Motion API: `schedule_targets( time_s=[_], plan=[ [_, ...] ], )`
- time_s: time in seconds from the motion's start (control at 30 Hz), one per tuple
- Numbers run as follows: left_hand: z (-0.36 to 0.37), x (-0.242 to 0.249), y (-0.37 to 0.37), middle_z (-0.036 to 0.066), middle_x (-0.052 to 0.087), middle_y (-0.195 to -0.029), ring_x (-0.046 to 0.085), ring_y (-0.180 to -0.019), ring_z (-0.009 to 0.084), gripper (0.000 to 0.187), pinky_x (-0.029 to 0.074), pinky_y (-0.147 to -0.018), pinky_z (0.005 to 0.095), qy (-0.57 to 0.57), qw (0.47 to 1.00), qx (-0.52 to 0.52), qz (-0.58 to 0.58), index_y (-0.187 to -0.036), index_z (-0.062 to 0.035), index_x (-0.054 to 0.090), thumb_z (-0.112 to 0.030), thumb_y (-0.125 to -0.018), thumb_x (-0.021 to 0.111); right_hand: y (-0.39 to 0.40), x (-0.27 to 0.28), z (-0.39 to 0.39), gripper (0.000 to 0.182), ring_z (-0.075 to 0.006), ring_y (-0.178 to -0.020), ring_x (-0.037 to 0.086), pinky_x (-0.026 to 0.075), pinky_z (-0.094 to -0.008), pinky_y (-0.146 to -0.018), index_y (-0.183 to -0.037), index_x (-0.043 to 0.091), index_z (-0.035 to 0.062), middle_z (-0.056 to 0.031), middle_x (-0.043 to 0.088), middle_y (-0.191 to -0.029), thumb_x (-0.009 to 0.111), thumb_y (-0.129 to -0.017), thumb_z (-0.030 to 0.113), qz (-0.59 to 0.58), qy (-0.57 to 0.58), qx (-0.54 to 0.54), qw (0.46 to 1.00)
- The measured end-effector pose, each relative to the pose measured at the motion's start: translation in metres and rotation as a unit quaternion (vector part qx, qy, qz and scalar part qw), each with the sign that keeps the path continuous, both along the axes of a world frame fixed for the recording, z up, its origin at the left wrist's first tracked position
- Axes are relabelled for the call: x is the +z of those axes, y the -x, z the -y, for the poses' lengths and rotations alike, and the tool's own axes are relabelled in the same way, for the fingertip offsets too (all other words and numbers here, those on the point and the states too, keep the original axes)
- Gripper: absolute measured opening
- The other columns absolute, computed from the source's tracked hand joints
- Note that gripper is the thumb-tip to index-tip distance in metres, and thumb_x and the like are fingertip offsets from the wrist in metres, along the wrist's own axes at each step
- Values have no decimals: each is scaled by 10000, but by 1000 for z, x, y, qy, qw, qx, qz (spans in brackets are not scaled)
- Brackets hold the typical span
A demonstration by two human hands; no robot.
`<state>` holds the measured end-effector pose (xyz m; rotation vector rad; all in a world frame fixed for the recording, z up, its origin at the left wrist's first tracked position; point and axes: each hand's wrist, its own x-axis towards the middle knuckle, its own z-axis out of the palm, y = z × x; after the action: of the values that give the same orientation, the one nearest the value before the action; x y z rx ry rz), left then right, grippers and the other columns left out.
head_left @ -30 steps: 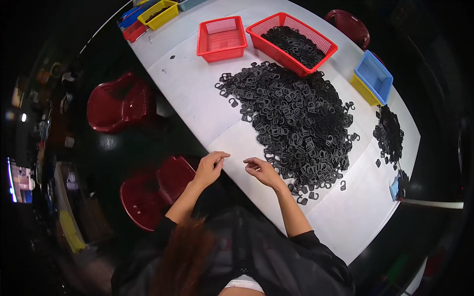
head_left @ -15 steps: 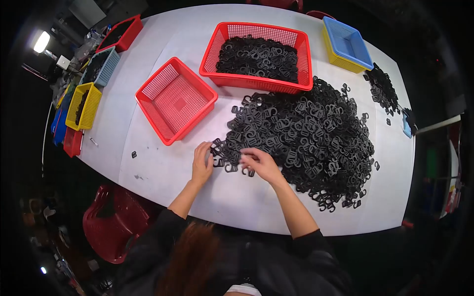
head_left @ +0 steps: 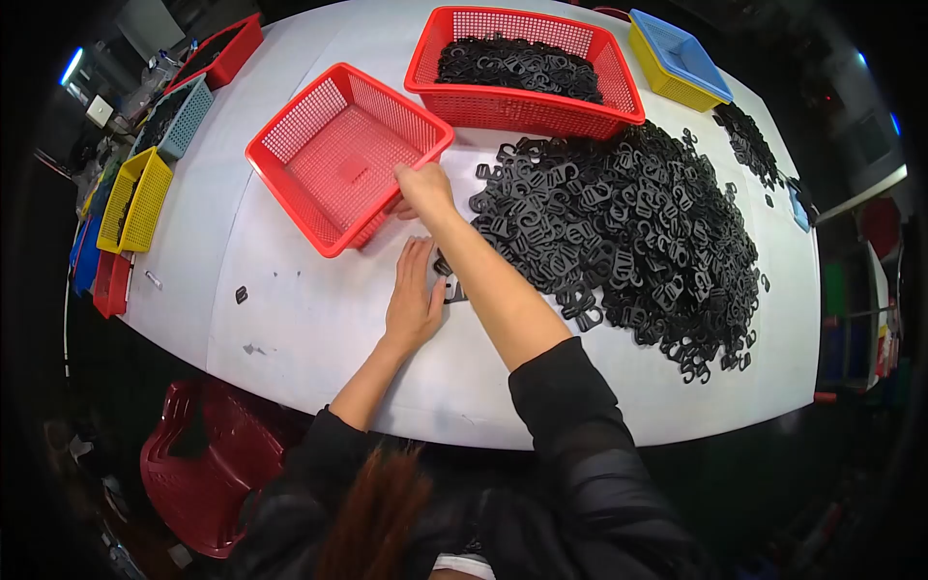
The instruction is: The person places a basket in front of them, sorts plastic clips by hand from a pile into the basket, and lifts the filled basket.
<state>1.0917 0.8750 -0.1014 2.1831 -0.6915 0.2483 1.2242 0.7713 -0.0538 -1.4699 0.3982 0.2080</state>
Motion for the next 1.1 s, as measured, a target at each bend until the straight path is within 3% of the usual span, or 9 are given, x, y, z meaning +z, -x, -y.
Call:
schedule_targets(
  time_s=[0.17, 0.27, 0.37, 0.4, 0.47, 0.67, 0.83, 0.9, 1.1],
  plan=[
    [-7, -21, -2, 223, 381, -1387, 321, -1337, 368, 499, 275, -1096, 416, -16, 999, -1, 42, -1382, -2, 334, -128, -924, 487, 68, 55, 22, 463, -330, -750, 685, 549, -394, -646, -1160, 475, -66, -270, 652, -931, 572, -784, 187, 169, 123, -69, 975],
    [-14, -29, -7, 228, 442, -1332, 362, -1304, 368, 443, 292, -1080, 416, 53, 998, -34, 1, -1328, 0, 417, -116, -910, 505, 153, 89, 76, 320, -193, -684, 658, 536, -311, -540, -1051, 576, -14, -111, 663, -872, 549, -825, 211, 332, 148, -105, 926],
    [-16, -40, -14, 225, 481, -1278, 386, -1265, 383, 360, 307, -1061, 432, 125, 991, -36, 1, -1220, 1, 517, -92, -873, 537, 294, 133, 146, 269, -159, -782, 579, 452, -312, -729, -964, 601, -4, -75, 617, -878, 540, -874, 242, 309, 216, -256, 890],
    [-15, -48, -14, 220, 494, -1264, 404, -1251, 379, 363, 318, -1056, 426, 114, 992, -11, 48, -1214, -5, 526, -85, -861, 543, 342, 128, 198, 304, -157, -875, 593, 459, -309, -801, -1090, 584, -8, -100, 626, -997, 503, -901, 217, 334, 331, -277, 838],
    [-23, -51, -16, 206, 518, -1250, 434, -1235, 363, 376, 334, -1052, 413, 126, 991, 21, 37, -1215, -25, 538, -82, -844, 554, 465, 147, 259, 436, -216, -1102, 566, 432, -339, -966, -1277, 485, -16, -141, 573, -1212, 474, -876, 152, 274, 232, -327, 874],
    [-37, 13, 81, 122, 550, -1273, 479, -1228, 236, 359, 347, -1038, 344, 299, 907, -54, -291, -1242, -57, 556, -141, -893, 548, 696, 137, 241, 573, -219, -1026, 603, 506, -353, -900, -1311, 414, -34, -131, 580, -1146, 512, -764, 107, 80, 128, -245, 958],
    [-78, 55, 236, 101, 542, -1291, 518, -1198, 212, 450, 396, -1001, 344, 124, 786, -372, -478, -1369, -32, 444, -308, -1017, 395, 718, 49, 213, 518, -129, -899, 605, 495, -276, -827, -1275, 487, -22, -62, 619, -1052, 472, -762, 46, -122, 104, -170, 972],
    [-85, 48, 270, 123, 500, -1354, 495, -1236, 238, 559, 398, -1001, 359, 14, 779, -367, -509, -1425, -52, 371, -429, -1015, 333, 700, 16, 209, 504, -144, -938, 599, 485, -285, -840, -1282, 487, -17, -63, 613, -1080, 468, -783, 51, -114, 106, -145, 977],
    [-117, -11, 301, 165, 363, -1455, 369, -1332, 292, 811, 342, -1028, 485, 136, 717, -251, -636, -1503, -112, 172, -677, -927, 246, 625, -81, 190, 482, -274, -1162, 525, 387, -359, -996, -1292, 444, -11, -160, 563, -1209, 469, -826, 112, -10, 330, -22, 944]
  ],
)
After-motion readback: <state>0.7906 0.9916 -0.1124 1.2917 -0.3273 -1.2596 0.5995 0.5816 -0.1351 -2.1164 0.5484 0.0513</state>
